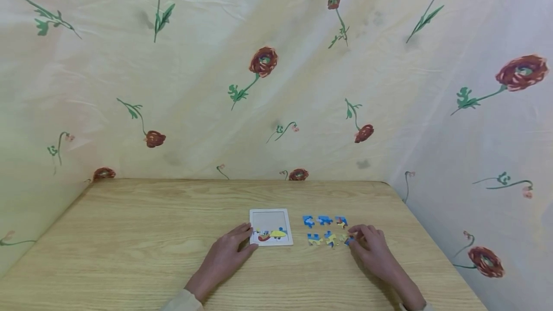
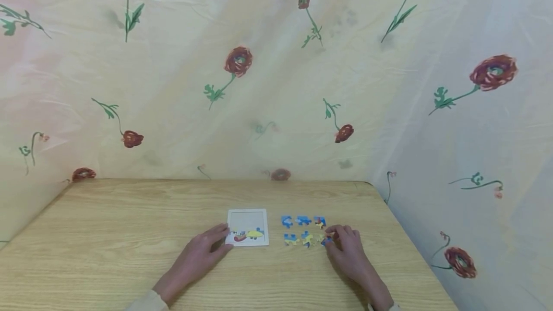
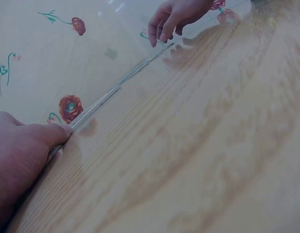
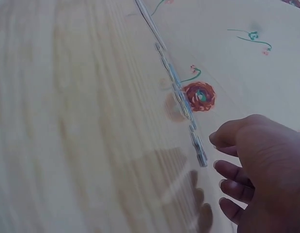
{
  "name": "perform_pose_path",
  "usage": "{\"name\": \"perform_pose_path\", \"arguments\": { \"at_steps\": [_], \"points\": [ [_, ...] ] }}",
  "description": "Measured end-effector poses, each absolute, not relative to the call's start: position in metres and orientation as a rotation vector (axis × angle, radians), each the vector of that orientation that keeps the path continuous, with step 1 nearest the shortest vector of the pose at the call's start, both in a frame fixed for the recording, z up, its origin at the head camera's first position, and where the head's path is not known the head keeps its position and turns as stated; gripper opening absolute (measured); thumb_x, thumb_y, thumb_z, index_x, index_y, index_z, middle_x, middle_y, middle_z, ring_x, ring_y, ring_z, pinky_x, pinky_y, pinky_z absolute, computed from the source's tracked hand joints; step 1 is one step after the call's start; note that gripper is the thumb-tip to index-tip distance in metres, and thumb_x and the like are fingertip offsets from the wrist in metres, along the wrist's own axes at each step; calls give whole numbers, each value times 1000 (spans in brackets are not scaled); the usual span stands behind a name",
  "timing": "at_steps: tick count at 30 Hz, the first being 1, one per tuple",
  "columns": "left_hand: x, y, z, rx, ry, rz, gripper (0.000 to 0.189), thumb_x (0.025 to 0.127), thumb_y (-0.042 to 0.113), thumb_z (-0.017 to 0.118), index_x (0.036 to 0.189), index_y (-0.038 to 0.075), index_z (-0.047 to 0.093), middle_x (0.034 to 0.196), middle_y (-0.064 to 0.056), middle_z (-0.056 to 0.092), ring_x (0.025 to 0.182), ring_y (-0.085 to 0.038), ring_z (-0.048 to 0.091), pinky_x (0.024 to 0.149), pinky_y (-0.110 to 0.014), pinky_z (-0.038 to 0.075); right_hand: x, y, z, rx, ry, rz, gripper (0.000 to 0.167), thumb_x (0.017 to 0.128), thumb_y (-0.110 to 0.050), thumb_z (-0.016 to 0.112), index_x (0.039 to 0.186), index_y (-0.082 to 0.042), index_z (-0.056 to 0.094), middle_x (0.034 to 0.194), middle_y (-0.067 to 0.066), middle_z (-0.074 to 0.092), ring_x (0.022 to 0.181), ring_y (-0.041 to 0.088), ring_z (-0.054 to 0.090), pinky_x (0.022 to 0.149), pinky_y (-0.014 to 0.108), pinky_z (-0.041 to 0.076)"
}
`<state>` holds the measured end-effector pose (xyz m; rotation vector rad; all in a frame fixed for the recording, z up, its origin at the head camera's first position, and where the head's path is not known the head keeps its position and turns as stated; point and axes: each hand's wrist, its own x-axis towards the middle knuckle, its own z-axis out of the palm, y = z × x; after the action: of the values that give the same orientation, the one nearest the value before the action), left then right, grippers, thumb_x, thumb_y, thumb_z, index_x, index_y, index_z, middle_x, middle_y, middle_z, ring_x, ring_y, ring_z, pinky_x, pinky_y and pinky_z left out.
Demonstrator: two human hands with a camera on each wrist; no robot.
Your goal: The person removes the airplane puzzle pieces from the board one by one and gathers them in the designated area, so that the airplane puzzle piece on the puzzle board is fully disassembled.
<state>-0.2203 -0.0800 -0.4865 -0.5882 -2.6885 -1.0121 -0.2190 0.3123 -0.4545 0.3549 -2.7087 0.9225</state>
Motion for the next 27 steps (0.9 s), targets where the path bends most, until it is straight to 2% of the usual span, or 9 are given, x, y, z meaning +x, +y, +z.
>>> {"name": "perform_pose_path", "arguments": {
  "at_steps": [10, 15, 20, 27],
  "points": [
    [-221, -80, -488, -587, -2675, -992, 47, 101, 33, 70, 133, -1, 68, 146, -15, 58, 136, -34, 53, 107, -56, 47, -224, 291, -448, 488, -2624, 968, 21, 92, 5, 70, 112, 2, 66, 94, -1, 58, 94, 20, 50, 80, 34, 44],
    [-221, -80, -488, -585, -2675, -1003, 47, 100, 32, 70, 133, -1, 68, 146, -15, 58, 137, -34, 53, 107, -56, 47, -228, 274, -446, 575, -2604, 1041, 19, 93, 5, 69, 112, 1, 66, 96, 0, 57, 94, 21, 47, 76, 31, 45],
    [-221, -80, -487, -585, -2681, -999, 47, 100, 32, 70, 134, -1, 68, 146, -15, 59, 137, -34, 53, 107, -56, 47, -232, 256, -446, 640, -2592, 1056, 20, 93, 6, 70, 111, 0, 66, 94, -2, 57, 94, 20, 48, 79, 32, 45],
    [-220, -80, -486, -593, -2680, -999, 47, 100, 32, 70, 134, -2, 67, 146, -16, 58, 136, -35, 53, 106, -56, 47, -236, 233, -447, 692, -2608, 1075, 20, 94, 5, 70, 113, 0, 66, 99, 1, 58, 96, 20, 50, 81, 35, 46]
  ]
}}
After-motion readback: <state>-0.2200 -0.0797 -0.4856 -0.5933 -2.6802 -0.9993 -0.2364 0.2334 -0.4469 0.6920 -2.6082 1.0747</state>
